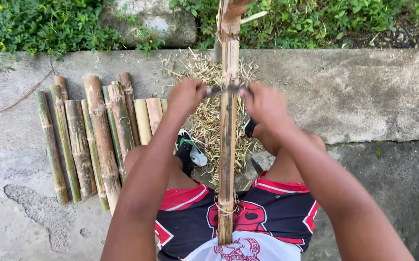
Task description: Shaving and peeling the outer layer of a bamboo pole using a sickle while bracing it against the body.
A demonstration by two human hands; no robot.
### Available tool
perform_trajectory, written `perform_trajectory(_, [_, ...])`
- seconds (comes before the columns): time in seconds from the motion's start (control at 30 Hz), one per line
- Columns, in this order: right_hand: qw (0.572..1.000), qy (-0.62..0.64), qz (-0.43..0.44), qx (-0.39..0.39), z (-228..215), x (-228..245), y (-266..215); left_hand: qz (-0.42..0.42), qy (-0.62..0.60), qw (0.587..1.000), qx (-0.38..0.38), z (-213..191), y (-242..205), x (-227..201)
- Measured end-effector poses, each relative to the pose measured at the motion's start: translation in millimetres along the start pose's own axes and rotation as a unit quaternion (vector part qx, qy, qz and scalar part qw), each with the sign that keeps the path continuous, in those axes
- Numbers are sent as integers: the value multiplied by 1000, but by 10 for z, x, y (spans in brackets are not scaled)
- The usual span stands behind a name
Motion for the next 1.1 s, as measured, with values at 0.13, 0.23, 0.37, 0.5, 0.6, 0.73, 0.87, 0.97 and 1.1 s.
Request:
perform_trajectory(0.13, [1000, 3, -18, 0, 35, 2, -507, 11, -10, 1000, -14, -230, -714, -14])
perform_trajectory(0.23, [978, 88, 92, 163, 167, -83, -574, -12, 23, 997, 76, -219, -851, -85])
perform_trajectory(0.37, [995, 73, 60, 42, 125, -216, -144, 12, 9, 999, -50, -233, -418, -315])
perform_trajectory(0.5, [993, 55, -41, -101, 82, -246, 119, 35, -24, 989, -144, -259, -95, -430])
perform_trajectory(0.6, [986, 57, -71, -142, 10, -185, -14, 54, 6, 987, -154, -262, -185, -416])
perform_trajectory(0.73, [990, 67, -56, -111, 15, -143, -401, 65, 19, 988, -136, -209, -576, -226])
perform_trajectory(0.87, [988, 78, -72, -110, 37, -126, -928, 110, 22, 987, -115, -180, -1153, -143])
perform_trajectory(0.97, [989, 87, -85, -90, 32, -102, -1470, 99, -6, 992, -75, -156, -1698, -8])
perform_trajectory(1.1, [965, 186, -62, 173, 312, -176, -2242, 25, -15, 997, 72, 91, -2496, 386])
Point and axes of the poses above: each hand's wrist, its own y-axis towards the middle knuckle, its own z-axis out of the palm, x = y × z, the point moved 8 cm from there along y, towards the middle knuckle, and after that the axes turned 14 degrees about -x, right-handed, at the moved point
